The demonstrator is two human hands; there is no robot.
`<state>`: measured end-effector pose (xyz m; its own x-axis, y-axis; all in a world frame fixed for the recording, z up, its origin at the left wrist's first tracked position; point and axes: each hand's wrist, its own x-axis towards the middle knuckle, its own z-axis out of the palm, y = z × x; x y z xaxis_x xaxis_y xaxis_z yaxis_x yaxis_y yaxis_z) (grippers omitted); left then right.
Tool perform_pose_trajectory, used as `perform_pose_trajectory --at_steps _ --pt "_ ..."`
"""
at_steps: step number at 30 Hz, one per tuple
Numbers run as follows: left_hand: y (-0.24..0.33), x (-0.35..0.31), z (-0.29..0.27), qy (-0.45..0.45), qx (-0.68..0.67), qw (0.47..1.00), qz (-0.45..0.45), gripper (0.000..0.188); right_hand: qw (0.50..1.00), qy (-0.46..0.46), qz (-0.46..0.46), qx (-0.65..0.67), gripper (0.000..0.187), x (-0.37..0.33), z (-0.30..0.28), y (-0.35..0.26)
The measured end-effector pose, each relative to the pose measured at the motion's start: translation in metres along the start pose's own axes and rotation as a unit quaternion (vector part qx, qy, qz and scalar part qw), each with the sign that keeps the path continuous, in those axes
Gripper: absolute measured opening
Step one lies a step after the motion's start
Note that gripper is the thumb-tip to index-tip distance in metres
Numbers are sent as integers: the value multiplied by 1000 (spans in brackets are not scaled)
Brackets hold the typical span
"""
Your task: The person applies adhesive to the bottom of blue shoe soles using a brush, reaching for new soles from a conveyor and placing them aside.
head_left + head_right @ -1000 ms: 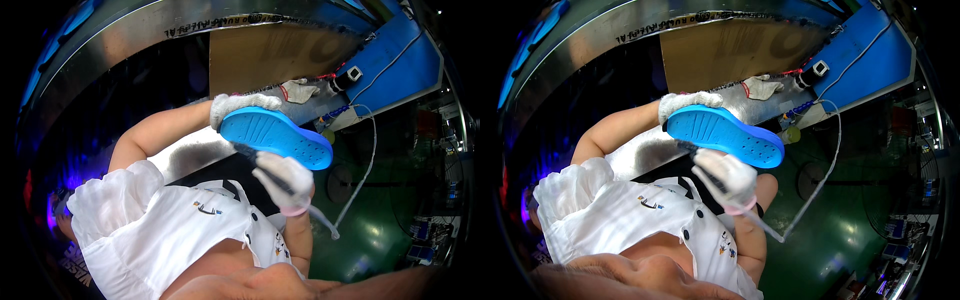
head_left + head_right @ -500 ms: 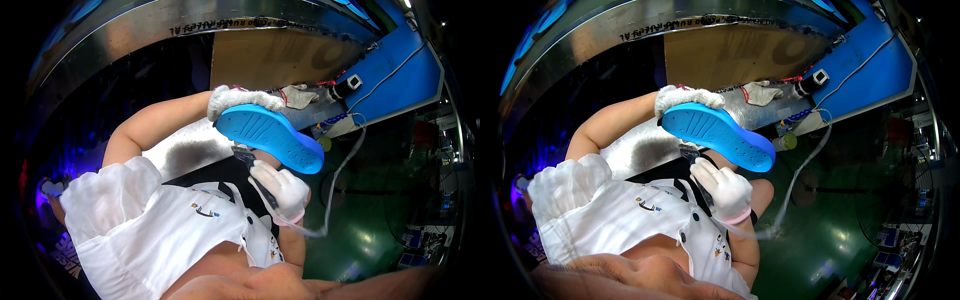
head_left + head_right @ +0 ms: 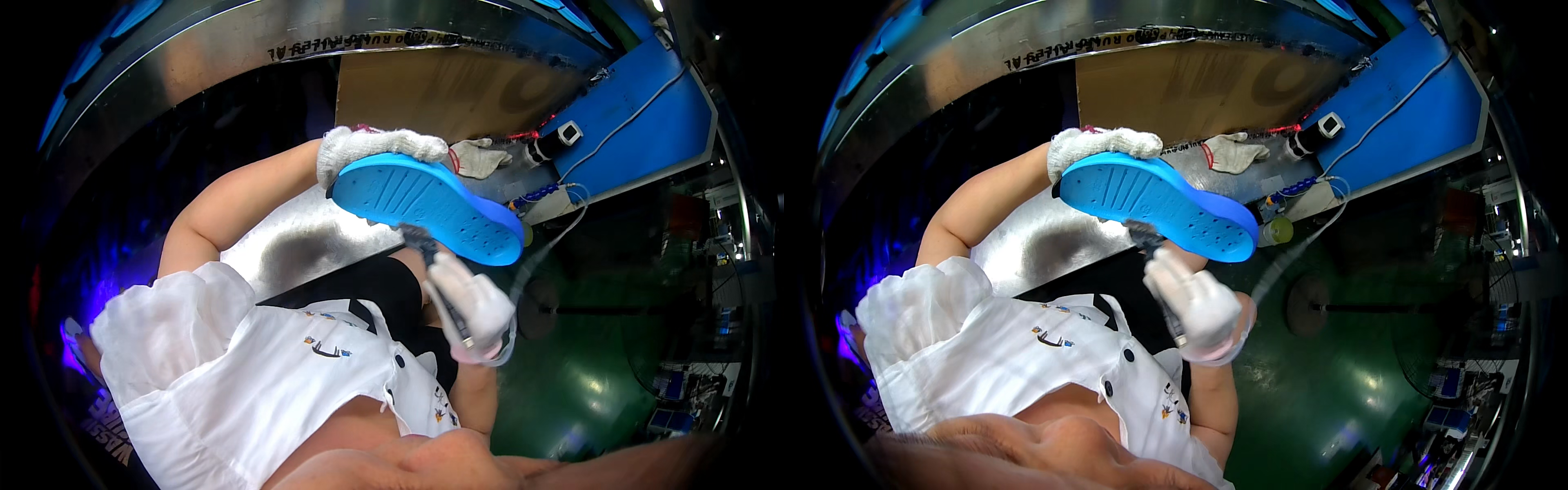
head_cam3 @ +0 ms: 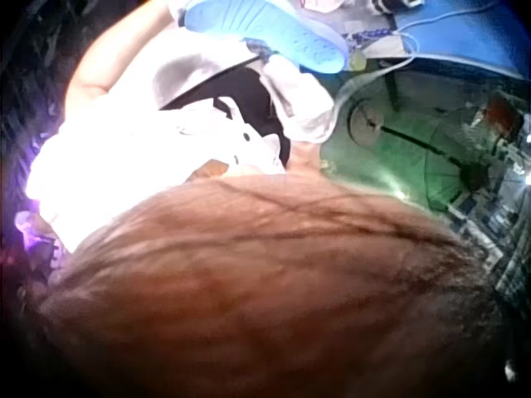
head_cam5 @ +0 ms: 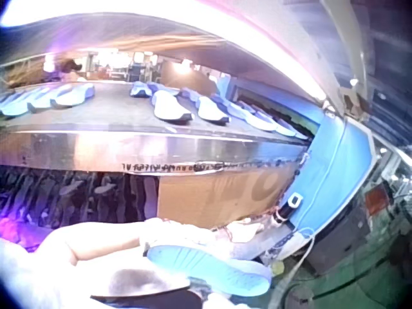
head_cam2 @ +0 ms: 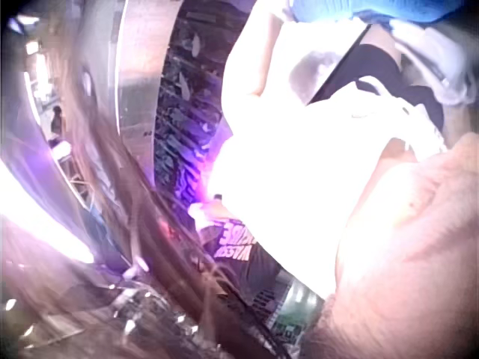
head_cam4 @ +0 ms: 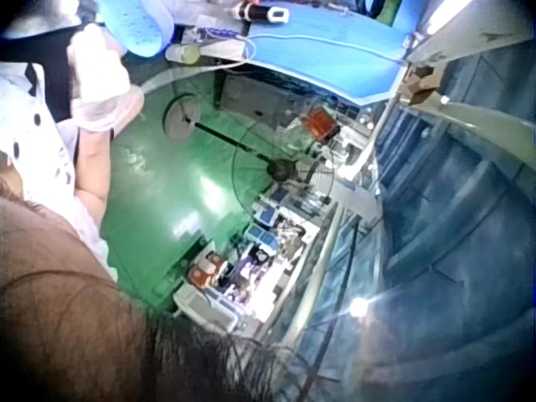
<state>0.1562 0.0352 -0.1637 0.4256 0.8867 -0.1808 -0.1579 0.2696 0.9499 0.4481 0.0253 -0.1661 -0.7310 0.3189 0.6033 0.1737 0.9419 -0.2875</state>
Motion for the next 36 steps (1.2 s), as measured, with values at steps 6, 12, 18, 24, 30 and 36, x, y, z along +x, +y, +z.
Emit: perform_pose_trajectory --at_steps 6,12,18,24,30,36 --pt "-19 0 -20 35 -97 995 -8 72 994 87 39 49 27 -5 1 18" --pt "-13 -12 -20 13 -148 985 -85 86 986 131 76 69 32 -3 0 23" --pt "22 -71 19 136 -142 980 24 70 977 188 -7 101 36 -11 -3 13" --pt "41 -92 38 172 -176 966 84 47 970 235 -18 68 38 5 -5 2" --pt "19 -65 34 200 -112 973 -11 83 971 223 -4 87 31 17 -3 17" --pt "4 -55 22 212 -139 967 -37 94 986 80 -132 -67 28 18 -3 22"
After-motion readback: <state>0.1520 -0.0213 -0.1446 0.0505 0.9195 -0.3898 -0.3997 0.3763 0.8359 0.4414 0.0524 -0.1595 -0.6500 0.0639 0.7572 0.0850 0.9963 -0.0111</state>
